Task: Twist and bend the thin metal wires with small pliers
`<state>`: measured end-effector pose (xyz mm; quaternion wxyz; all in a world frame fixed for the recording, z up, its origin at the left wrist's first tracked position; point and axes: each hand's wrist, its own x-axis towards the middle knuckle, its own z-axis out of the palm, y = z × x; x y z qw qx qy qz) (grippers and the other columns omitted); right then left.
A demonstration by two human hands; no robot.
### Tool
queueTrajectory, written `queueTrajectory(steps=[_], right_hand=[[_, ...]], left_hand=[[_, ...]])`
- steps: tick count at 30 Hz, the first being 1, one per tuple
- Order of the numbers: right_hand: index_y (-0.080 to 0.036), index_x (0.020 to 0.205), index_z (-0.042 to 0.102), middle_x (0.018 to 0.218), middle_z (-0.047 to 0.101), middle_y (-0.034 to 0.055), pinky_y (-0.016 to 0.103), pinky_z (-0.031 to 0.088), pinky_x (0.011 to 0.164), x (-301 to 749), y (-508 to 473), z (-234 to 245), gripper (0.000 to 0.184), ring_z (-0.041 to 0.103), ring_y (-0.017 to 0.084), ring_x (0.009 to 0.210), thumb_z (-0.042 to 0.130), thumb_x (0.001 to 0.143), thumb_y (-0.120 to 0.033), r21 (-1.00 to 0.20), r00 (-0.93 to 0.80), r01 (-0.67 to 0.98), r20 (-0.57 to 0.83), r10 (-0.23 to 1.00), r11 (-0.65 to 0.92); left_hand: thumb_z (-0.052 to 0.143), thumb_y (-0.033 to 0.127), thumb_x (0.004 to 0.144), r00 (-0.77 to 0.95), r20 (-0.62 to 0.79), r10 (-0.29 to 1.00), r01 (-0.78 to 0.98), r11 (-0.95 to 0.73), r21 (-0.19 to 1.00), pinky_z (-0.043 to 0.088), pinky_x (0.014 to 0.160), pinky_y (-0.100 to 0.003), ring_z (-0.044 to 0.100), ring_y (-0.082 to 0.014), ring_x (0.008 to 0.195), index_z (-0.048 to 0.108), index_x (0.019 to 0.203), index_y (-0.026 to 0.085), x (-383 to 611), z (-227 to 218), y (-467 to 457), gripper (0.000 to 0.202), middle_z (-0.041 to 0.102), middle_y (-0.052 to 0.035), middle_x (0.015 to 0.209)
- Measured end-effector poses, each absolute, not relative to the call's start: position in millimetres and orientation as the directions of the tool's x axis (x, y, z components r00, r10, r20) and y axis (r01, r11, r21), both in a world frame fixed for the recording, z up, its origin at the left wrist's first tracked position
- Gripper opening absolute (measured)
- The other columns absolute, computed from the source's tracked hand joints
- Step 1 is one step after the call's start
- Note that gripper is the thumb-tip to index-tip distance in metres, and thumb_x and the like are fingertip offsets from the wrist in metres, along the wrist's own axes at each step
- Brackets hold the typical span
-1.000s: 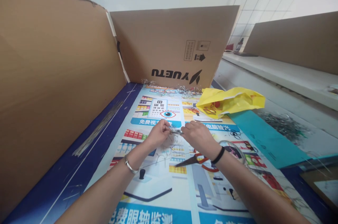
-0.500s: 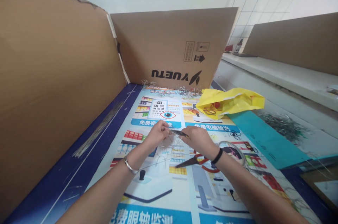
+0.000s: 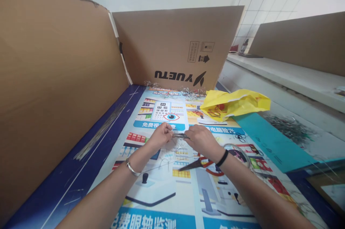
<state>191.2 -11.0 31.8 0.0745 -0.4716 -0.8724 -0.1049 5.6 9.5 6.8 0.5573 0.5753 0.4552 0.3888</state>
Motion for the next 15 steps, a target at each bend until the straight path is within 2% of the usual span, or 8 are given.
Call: queueTrajectory(steps=[15], right_hand=[[-0.017, 0.073, 0.061, 0.072, 0.059, 0.0038, 0.028, 0.026, 0.063, 191.1, -10.3, 27.8, 0.017, 0.05, 0.015, 0.071, 0.051, 0.083, -0.025, 0.143, -0.562, 0.827, 0.253, 0.788, 0.544]], left_hand=[[0.06, 0.023, 0.068, 0.284, -0.074, 0.956, 0.085, 0.052, 0.995, 0.025, 0.043, -0.017, 0.037, -0.0045, 0.042, 0.042, 0.077, 0.018, 4.8, 7.0, 9.6, 0.021, 0.043, 0.0086, 0.053]])
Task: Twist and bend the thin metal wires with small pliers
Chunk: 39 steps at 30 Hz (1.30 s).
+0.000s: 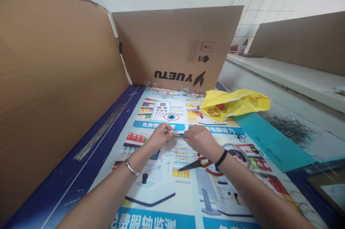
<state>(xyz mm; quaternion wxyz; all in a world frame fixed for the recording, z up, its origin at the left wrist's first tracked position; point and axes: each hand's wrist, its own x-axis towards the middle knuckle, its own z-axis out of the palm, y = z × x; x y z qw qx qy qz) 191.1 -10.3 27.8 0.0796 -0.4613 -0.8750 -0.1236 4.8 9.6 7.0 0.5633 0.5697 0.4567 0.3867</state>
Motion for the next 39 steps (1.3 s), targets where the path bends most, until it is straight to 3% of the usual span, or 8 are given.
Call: queueTrajectory(steps=[9, 39], right_hand=[[-0.018, 0.075, 0.061, 0.073, 0.058, 0.0034, 0.028, 0.026, 0.065, 194, -8, 26, 0.017, 0.048, 0.016, 0.073, 0.051, 0.083, -0.028, 0.172, -0.598, 0.801, 0.258, 0.759, 0.573], [-0.017, 0.074, 0.057, 0.072, 0.058, 0.004, 0.028, 0.028, 0.062, 194, -6, 16, 0.009, 0.049, 0.017, 0.071, 0.05, 0.081, -0.015, 0.214, -0.612, 0.791, 0.247, 0.751, 0.574]], left_hand=[[0.065, 0.026, 0.064, 0.281, -0.079, 0.956, 0.053, 0.067, 0.996, 0.028, 0.044, -0.017, 0.039, -0.0041, 0.043, 0.044, 0.077, 0.017, 4, 9, 9, 0.026, 0.043, 0.0086, 0.052], [0.065, 0.021, 0.062, 0.285, -0.099, 0.954, 0.026, 0.096, 0.995, 0.028, 0.042, -0.017, 0.039, -0.0042, 0.041, 0.047, 0.077, 0.016, 3, 9, 10, 0.024, 0.047, 0.0077, 0.051]])
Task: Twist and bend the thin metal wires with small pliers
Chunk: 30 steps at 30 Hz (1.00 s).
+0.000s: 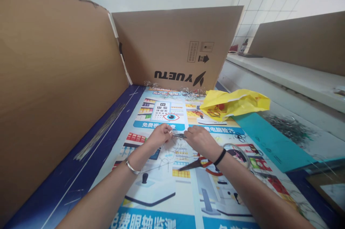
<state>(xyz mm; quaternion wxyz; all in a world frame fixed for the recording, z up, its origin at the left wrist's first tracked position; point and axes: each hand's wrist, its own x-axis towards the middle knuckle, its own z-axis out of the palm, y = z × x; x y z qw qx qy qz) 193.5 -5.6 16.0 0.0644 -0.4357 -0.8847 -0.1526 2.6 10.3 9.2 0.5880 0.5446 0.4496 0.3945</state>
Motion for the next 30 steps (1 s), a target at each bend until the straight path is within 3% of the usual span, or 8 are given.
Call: queueTrajectory(steps=[12, 30], right_hand=[[-0.018, 0.08, 0.063, 0.078, 0.061, 0.0047, 0.025, 0.032, 0.064, 194.1, -4.8, 21.8, 0.023, 0.053, 0.015, 0.075, 0.046, 0.086, -0.033, 0.054, -0.504, 0.862, 0.203, 0.839, 0.505], [-0.017, 0.076, 0.06, 0.075, 0.059, 0.0051, 0.029, 0.028, 0.067, 191.9, -8.1, 23.6, 0.013, 0.049, 0.017, 0.076, 0.05, 0.081, -0.023, 0.15, -0.537, 0.844, 0.253, 0.805, 0.515]], left_hand=[[0.059, 0.015, 0.062, 0.286, -0.091, 0.954, 0.0, 0.095, 0.995, 0.028, 0.042, -0.018, 0.04, -0.0045, 0.041, 0.044, 0.076, 0.017, 3.1, 10.5, 10.5, 0.021, 0.05, 0.0072, 0.054], [0.057, 0.016, 0.065, 0.284, -0.073, 0.956, 0.006, 0.074, 0.997, 0.029, 0.044, -0.018, 0.041, -0.0053, 0.042, 0.043, 0.078, 0.018, 3.1, 7.6, 10.8, 0.019, 0.043, 0.0088, 0.052]])
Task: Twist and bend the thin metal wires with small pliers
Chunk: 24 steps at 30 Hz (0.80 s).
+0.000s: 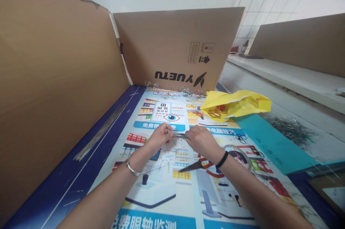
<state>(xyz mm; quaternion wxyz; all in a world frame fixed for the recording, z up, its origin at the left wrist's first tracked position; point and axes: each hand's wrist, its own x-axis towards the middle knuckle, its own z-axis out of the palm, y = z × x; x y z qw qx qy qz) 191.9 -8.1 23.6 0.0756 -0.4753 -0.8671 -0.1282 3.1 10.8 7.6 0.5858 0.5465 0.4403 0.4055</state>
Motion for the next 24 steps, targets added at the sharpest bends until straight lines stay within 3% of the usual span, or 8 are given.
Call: queueTrajectory(steps=[24], right_hand=[[-0.018, 0.076, 0.061, 0.076, 0.061, 0.0031, 0.025, 0.03, 0.062, 191.1, -8.5, 25.7, 0.01, 0.052, 0.015, 0.074, 0.051, 0.079, -0.021, 0.098, -0.496, 0.868, 0.18, 0.849, 0.486]], left_hand=[[0.058, 0.022, 0.069, 0.31, -0.066, 0.948, 0.038, 0.057, 0.998, 0.029, 0.045, -0.018, 0.041, -0.005, 0.044, 0.042, 0.081, 0.018, 4.1, 4.2, 10.7, 0.02, 0.046, 0.0081, 0.055]])
